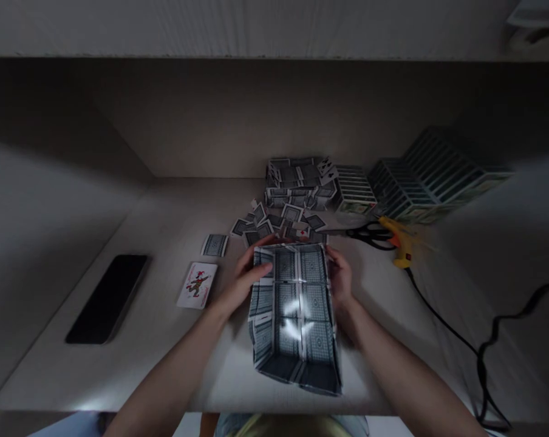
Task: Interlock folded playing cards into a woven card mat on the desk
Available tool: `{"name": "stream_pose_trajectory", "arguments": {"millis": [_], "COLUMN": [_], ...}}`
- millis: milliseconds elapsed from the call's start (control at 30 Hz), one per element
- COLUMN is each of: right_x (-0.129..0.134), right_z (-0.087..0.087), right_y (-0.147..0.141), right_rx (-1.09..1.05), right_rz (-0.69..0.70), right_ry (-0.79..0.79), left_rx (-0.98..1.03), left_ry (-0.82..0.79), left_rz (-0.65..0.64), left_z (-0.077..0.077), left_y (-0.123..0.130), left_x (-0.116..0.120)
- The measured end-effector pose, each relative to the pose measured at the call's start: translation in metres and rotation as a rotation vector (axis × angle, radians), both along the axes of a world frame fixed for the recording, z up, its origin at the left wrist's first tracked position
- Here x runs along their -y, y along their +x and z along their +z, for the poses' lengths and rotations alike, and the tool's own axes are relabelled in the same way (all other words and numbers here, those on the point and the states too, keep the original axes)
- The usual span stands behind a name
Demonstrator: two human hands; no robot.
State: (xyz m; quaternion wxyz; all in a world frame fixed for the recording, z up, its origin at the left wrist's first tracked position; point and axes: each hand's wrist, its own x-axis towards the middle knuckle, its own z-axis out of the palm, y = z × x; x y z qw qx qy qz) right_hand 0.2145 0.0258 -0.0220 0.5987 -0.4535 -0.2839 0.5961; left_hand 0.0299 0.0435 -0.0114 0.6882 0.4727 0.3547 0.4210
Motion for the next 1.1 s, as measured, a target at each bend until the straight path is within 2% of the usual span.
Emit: {"name": "stream_pose_trajectory", "arguments": {"millis": [100, 233, 300, 433, 533, 600, 733, 933, 1100], "right_x": [-0.005, -0.012, -0.014, -0.019, -0.024, -0.028, -0.032, -0.035, -0.037], "right_z": [-0.006, -0.015, -0.019, -0.024, -0.028, -0.031, -0.037, -0.046, -0.046], "right_y": [0.006, 0.016, 0.019, 0.024, 0.035, 0.044, 0.056, 0.058, 0.059], "right_rx": [0.028, 0.304, 0.409, 0.633, 0.875, 1.079, 1.391, 1.575, 1.701], "right_rz": [0.062, -0.030, -0.064, -0.152, -0.266, -0.291, -0.241, -0.175, -0.129], "right_ry": [0.011, 0.082, 0.122, 0.189, 0.231, 0.285, 0.339, 0.342, 0.379], "left_rx": [-0.144, -0.402, -0.463, -0.421, -0.415, -0.414, -0.383, -0.329, -0.340], "left_ry": [0.092, 0.304, 0.353, 0.298, 0.217, 0.165, 0.079, 0.021, 0.040], "left_rz": [0.074, 0.102, 0.117, 0.120, 0.074, 0.055, 0.054, 0.038, 0.038], "left_z": [-0.001, -0.006, -0.008, -0.006, -0.001, 0.001, 0.001, -0.001, -0.001], "left_y": [-0.002, -0.007, -0.008, -0.005, -0.001, 0.002, 0.003, 0.004, 0.004], "left_x": [0.000, -0.003, -0.003, -0.003, -0.003, -0.003, -0.004, -0.005, -0.005]}}
